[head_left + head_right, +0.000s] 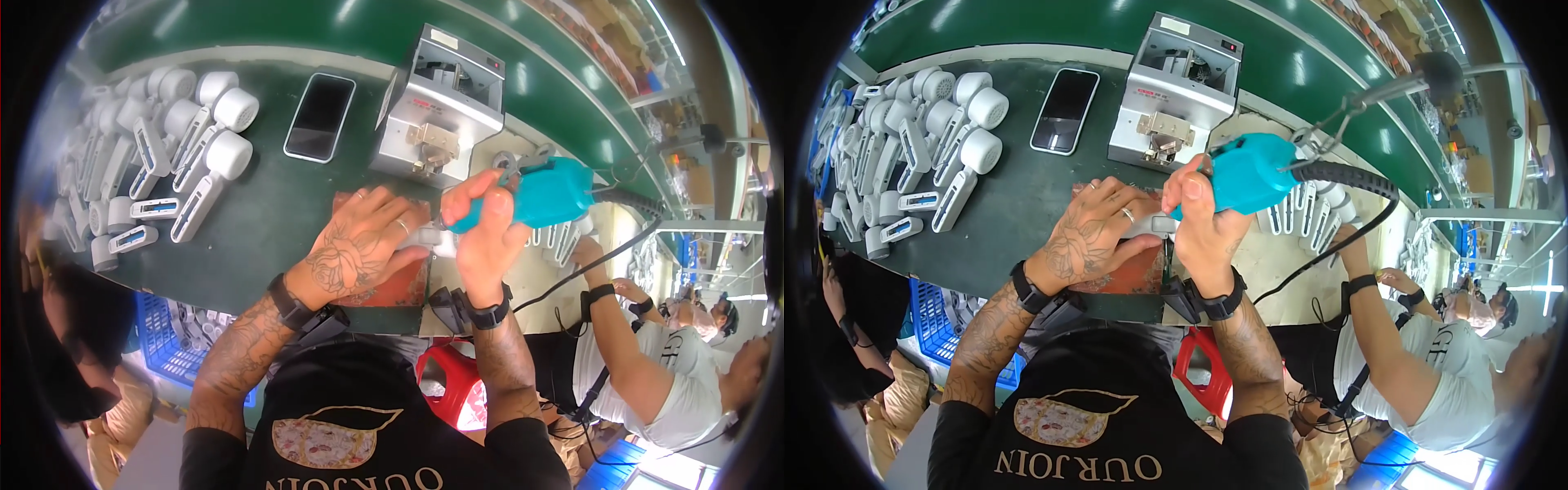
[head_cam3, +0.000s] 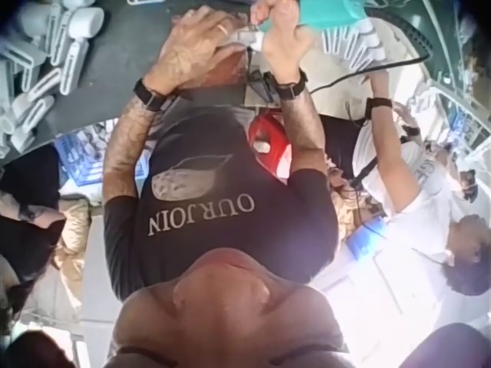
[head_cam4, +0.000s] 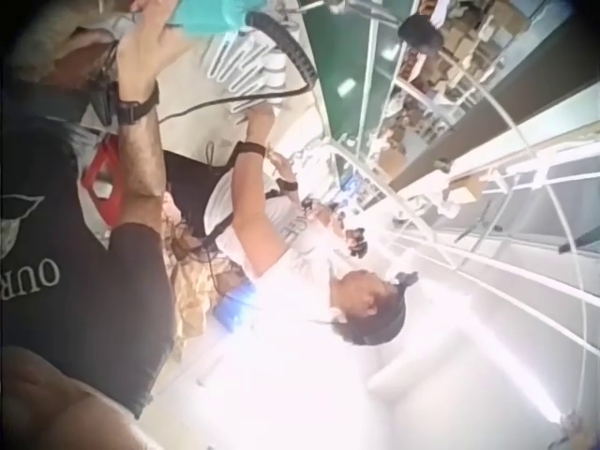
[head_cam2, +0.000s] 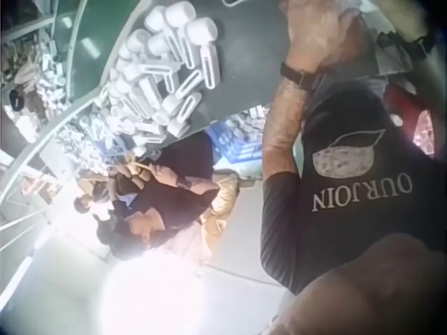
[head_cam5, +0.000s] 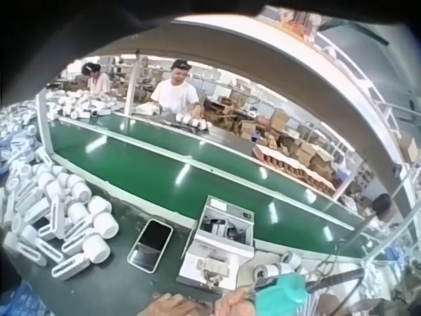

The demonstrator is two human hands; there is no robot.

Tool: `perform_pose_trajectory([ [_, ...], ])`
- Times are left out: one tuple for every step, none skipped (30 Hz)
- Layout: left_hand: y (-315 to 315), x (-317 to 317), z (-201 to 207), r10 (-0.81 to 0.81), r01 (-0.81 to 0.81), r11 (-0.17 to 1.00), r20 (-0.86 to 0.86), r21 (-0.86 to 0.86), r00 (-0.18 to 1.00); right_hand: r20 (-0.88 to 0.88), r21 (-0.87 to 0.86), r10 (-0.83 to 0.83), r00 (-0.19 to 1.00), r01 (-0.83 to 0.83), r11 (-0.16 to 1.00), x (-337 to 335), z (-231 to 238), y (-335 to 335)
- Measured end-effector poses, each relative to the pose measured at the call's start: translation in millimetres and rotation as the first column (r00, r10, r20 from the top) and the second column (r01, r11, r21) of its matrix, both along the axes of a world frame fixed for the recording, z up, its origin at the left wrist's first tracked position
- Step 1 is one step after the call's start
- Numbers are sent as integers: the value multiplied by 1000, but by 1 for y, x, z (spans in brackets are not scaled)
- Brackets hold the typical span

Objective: The person picks up a white fan component, places it on a red block, and uses a power screwdriver on it before setting it aside and repeating the process. Finally, they pick up two white fan parts and join them together by hand.

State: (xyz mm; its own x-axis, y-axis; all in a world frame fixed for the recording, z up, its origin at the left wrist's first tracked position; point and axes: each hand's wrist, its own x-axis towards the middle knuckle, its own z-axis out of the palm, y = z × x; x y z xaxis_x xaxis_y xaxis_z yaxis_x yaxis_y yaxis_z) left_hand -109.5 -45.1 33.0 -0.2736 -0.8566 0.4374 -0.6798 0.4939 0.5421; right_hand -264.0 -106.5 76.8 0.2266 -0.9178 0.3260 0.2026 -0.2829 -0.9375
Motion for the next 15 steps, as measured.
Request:
perform_pose_trajectory([
  [-1, 0, 0, 8, -8, 1000, -8, 13, 1000, -4, -18, 10, 1000, -10, 1000, 1, -1, -2],
  [-3, 0, 1, 16, -16, 1000, -15, 23, 1000, -8, -38, 20, 1000, -21, 999, 1, -2, -4],
  [-3, 0, 1, 15, -15, 1000, -13, 16, 1000, -7, -45, 19, 1000, -20, 999, 0, -2, -4],
  [-2, 0, 0, 21, -21, 1000, -11, 9, 1000, 8, -23, 14, 1000, -14, 1000, 0, -4, -3],
  [-1, 0, -1, 27, -27, 1000, -8, -1, 1000, 22, -4, 10, 1000, -10, 1000, 2, -5, -2],
  [0, 0, 0, 35, -35, 999, 0, -15, 999, 31, -18, 18, 999, -18, 1000, 3, -2, -3],
  [0, 0, 1, 32, -32, 999, -5, -13, 999, -6, 23, 7, 1000, -7, 1000, 2, 1, -4],
  [-1, 1, 1, 29, -29, 1000, -10, -11, 1000, -42, 62, -2, 999, 5, 998, 3, 5, -8],
  [-2, 3, 1, 36, -36, 999, -3, -31, 999, -34, 42, 4, 999, -3, 999, 6, 11, -13],
  [0, 3, 1, 16, -16, 1000, -12, -8, 1000, -37, 1, -23, 999, 23, 1000, 8, 19, -15],
  [2, 4, 2, -4, 4, 1000, -21, 16, 1000, -38, -41, -49, 998, 47, 998, 13, 28, -17],
  [3, 5, 3, -4, 4, 1000, -17, -2, 1000, -72, -53, -90, 993, 86, 995, 20, 36, -20],
  [3, 3, 4, -6, 6, 1000, -16, -12, 1000, -70, -63, -92, 993, 88, 994, 25, 40, -27],
  [4, 3, 2, -4, 3, 1000, -27, -31, 1000, -85, -132, -120, 989, 108, 985, 32, 41, -37],
  [6, 2, 1, -2, 0, 999, -37, -50, 999, -98, -199, -149, 984, 127, 972, 37, 40, -42],
])
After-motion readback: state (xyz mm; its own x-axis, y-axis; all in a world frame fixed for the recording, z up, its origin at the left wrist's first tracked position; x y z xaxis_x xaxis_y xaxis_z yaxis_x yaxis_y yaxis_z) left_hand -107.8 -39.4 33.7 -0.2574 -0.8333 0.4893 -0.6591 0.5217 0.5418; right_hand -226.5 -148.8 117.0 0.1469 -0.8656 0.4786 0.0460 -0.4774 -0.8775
